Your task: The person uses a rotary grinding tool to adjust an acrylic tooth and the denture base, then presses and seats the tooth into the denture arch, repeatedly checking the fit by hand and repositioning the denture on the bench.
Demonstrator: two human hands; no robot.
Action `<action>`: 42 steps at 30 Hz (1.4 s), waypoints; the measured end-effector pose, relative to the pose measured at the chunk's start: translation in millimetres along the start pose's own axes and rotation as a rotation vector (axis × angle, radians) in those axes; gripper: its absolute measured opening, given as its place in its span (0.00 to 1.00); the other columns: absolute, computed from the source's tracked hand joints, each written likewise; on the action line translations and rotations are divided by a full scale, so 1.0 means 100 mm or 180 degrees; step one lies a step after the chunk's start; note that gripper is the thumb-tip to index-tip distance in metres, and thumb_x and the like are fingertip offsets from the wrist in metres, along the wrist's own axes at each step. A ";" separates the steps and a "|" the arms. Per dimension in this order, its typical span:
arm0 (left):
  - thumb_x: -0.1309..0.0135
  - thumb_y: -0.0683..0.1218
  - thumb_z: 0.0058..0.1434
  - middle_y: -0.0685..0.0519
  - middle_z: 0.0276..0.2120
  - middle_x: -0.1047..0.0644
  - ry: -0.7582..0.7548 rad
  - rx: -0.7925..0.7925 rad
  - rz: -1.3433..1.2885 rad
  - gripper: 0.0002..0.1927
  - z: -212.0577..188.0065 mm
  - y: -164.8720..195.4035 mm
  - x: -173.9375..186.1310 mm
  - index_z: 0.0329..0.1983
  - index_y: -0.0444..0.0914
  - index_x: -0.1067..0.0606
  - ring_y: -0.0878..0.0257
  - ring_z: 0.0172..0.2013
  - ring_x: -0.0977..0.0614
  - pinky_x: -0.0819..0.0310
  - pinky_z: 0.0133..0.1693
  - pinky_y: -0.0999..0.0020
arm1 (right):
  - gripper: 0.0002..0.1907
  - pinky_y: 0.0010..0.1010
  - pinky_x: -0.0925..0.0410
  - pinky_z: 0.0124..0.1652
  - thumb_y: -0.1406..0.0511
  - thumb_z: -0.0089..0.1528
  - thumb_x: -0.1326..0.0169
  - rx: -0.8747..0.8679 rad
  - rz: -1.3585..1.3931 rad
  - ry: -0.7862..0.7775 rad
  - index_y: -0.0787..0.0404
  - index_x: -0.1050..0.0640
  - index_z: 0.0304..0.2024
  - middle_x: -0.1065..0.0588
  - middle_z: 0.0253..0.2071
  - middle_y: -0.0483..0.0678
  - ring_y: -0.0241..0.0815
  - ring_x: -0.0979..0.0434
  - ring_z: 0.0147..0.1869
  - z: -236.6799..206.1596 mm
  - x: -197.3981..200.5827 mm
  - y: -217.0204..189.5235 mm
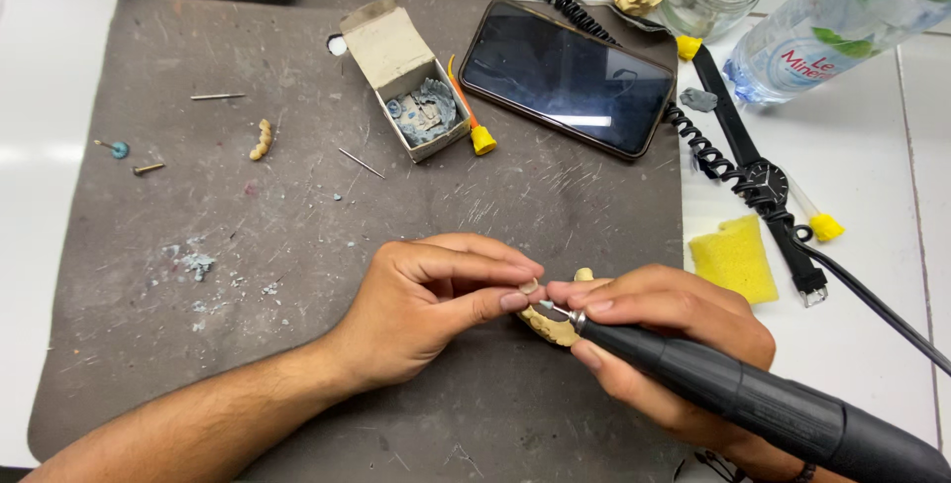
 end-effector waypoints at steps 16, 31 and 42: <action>0.39 0.36 0.62 0.46 0.48 0.17 0.0130 -0.0540 0.0560 0.08 0.07 0.04 0.04 0.44 0.31 0.17 0.63 0.47 0.15 0.18 0.52 0.69 | 0.13 0.30 0.20 0.48 0.73 0.57 0.35 0.0220 -0.0313 0.0439 0.64 0.22 0.43 0.18 0.42 0.53 0.46 0.13 0.51 0.10 -0.13 0.04; 0.40 0.35 0.61 0.48 0.48 0.17 0.0172 -0.0548 0.0684 0.08 0.04 0.04 0.04 0.43 0.32 0.17 0.64 0.47 0.15 0.16 0.50 0.71 | 0.13 0.27 0.21 0.44 0.73 0.56 0.34 0.0170 -0.0495 0.0362 0.64 0.21 0.42 0.17 0.42 0.53 0.44 0.12 0.47 0.15 -0.15 0.09; 0.40 0.35 0.61 0.47 0.47 0.16 0.0185 -0.0592 0.0748 0.07 0.03 0.00 0.03 0.42 0.32 0.16 0.64 0.46 0.15 0.16 0.49 0.71 | 0.13 0.29 0.20 0.47 0.73 0.56 0.34 0.0184 -0.0501 0.0328 0.64 0.21 0.42 0.17 0.41 0.53 0.47 0.12 0.50 0.13 -0.17 0.07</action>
Point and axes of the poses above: each hand's wrist, its own z-axis towards the middle knuckle, its own x-axis out of the back of the hand, y = z × x, the point moved 3 cm from there along z, towards the middle knuckle
